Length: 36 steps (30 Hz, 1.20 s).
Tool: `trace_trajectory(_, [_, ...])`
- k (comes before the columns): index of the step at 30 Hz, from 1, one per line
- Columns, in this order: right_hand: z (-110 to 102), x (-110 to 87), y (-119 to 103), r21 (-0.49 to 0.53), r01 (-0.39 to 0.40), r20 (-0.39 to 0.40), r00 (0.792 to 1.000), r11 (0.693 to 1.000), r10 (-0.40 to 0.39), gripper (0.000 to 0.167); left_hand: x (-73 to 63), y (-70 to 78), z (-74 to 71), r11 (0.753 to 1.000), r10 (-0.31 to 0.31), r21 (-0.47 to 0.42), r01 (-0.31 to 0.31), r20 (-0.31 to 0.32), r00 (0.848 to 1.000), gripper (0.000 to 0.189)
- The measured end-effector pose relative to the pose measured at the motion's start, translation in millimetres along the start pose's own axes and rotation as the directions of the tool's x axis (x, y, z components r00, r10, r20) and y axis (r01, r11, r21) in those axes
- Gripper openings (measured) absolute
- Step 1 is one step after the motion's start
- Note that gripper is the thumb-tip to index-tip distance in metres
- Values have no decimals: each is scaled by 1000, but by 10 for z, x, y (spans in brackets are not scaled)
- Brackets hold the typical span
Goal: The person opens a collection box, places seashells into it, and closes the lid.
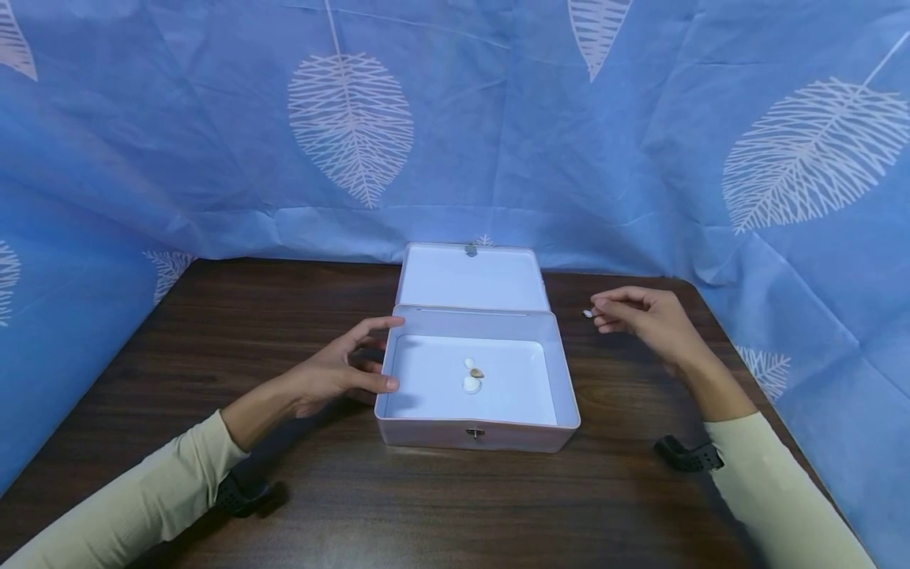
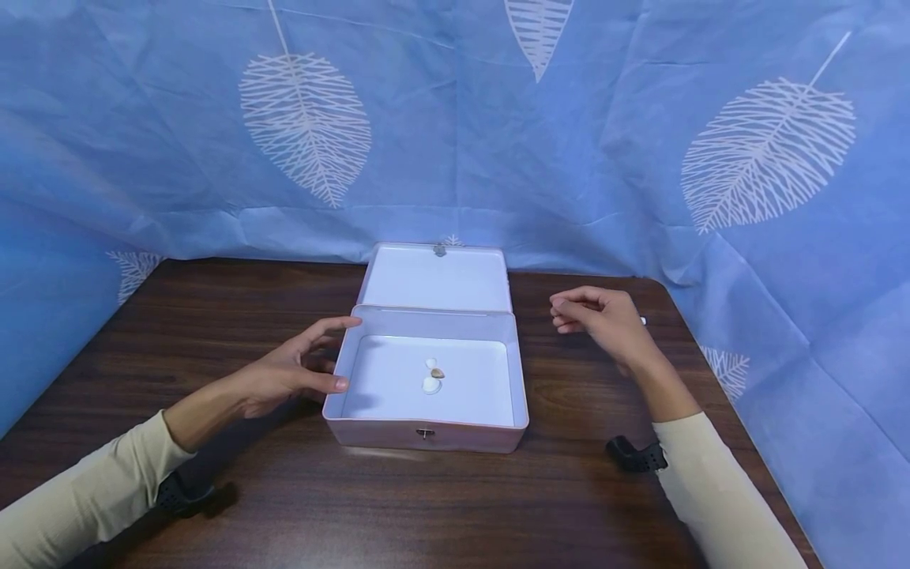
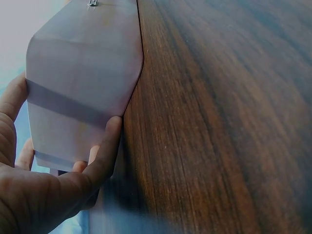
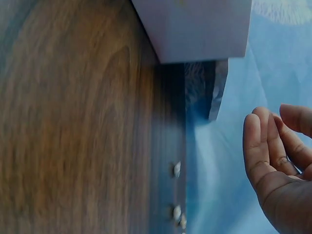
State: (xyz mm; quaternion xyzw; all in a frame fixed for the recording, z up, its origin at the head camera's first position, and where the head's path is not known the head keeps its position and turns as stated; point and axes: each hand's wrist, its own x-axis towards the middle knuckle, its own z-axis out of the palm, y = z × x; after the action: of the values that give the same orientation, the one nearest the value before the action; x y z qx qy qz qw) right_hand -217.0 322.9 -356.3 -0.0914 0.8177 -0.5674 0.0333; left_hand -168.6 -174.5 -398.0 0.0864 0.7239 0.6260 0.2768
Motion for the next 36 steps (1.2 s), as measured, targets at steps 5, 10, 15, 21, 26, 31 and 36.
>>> trace_trajectory(5, [-93, 58, 114, 25, -37, -11, 999, 999, 37, 21, -2, 6, 0, 1000, -5, 0, 5, 1, 1000, 102])
trace_trajectory(10, [-127, 124, 194, -39, -86, -15, 996, 996, 86, 34, 1, 0, -2, 1000, -5, 2, 5, 4, 1000, 102])
trace_trajectory(15, [-147, 226, 279, -109, -147, -11, 989, 983, 146, 51, 2, -6, -1, 1000, -1, 6, 1, 5, 1000, 102])
trace_trajectory(21, [-190, 359, 412, -148, -193, 10, 980, 970, 197, 53, 3, -4, 1, 1000, -3, 9, 3, -4, 1000, 103])
trace_trajectory(26, [-187, 422, 477, -171, -222, 25, 973, 960, 230, 52, 9, -3, 9, 1000, -13, 4, 13, -7, 1000, 104])
trace_trajectory(31, [-162, 477, 501, -230, -218, 24, 973, 949, 229, 49, 9, -2, 7, 1000, -17, 3, 17, -9, 1000, 104])
trace_trajectory(36, [-153, 526, 514, -279, -214, 28, 973, 936, 231, 49, 4, 6, 4, 1000, -12, 2, 12, -4, 1000, 103])
